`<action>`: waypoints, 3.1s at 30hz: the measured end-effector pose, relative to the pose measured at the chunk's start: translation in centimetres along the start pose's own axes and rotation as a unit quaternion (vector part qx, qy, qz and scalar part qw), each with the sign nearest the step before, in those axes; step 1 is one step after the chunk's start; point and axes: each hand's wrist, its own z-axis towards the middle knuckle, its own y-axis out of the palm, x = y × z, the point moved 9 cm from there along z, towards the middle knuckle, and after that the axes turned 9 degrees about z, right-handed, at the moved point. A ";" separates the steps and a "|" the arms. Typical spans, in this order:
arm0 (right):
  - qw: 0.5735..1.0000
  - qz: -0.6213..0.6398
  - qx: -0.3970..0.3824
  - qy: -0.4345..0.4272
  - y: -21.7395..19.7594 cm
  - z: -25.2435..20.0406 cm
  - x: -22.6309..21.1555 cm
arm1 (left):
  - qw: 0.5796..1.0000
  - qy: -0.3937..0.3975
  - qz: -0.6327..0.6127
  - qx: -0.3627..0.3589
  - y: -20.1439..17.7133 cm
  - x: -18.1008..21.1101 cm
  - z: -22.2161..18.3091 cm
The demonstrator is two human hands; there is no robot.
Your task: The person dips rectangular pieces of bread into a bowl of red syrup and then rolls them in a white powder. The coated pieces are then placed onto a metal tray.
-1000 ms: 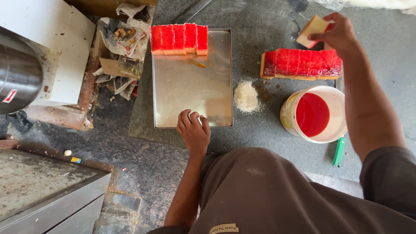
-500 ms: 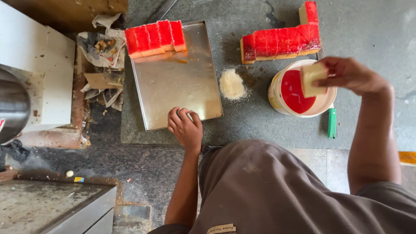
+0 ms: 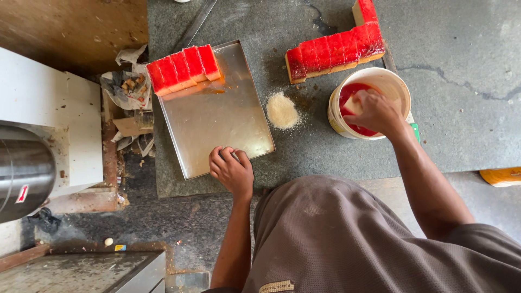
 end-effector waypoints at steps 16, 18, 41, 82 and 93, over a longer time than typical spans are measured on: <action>0.998 -0.001 -0.056 -0.034 0.0 0.8 -0.3 | 1.000 -0.009 -0.006 0.017 0.0 -0.4 0.0; 0.997 0.040 -0.069 -0.020 -0.2 0.7 -0.1 | 1.000 -0.012 -0.009 0.017 -0.1 -0.5 0.0; 0.994 0.093 -0.007 -0.052 1.3 2.4 2.2 | 0.999 -0.027 -0.018 0.007 -0.3 -0.6 0.2; 0.891 0.427 0.128 -0.086 -8.2 -5.2 -1.4 | 1.000 -0.012 -0.017 0.015 -0.1 -0.4 -0.1; 0.904 0.312 0.242 -0.164 -15.5 -8.1 -4.1 | 1.000 -0.002 -0.021 0.022 0.5 -0.6 -0.5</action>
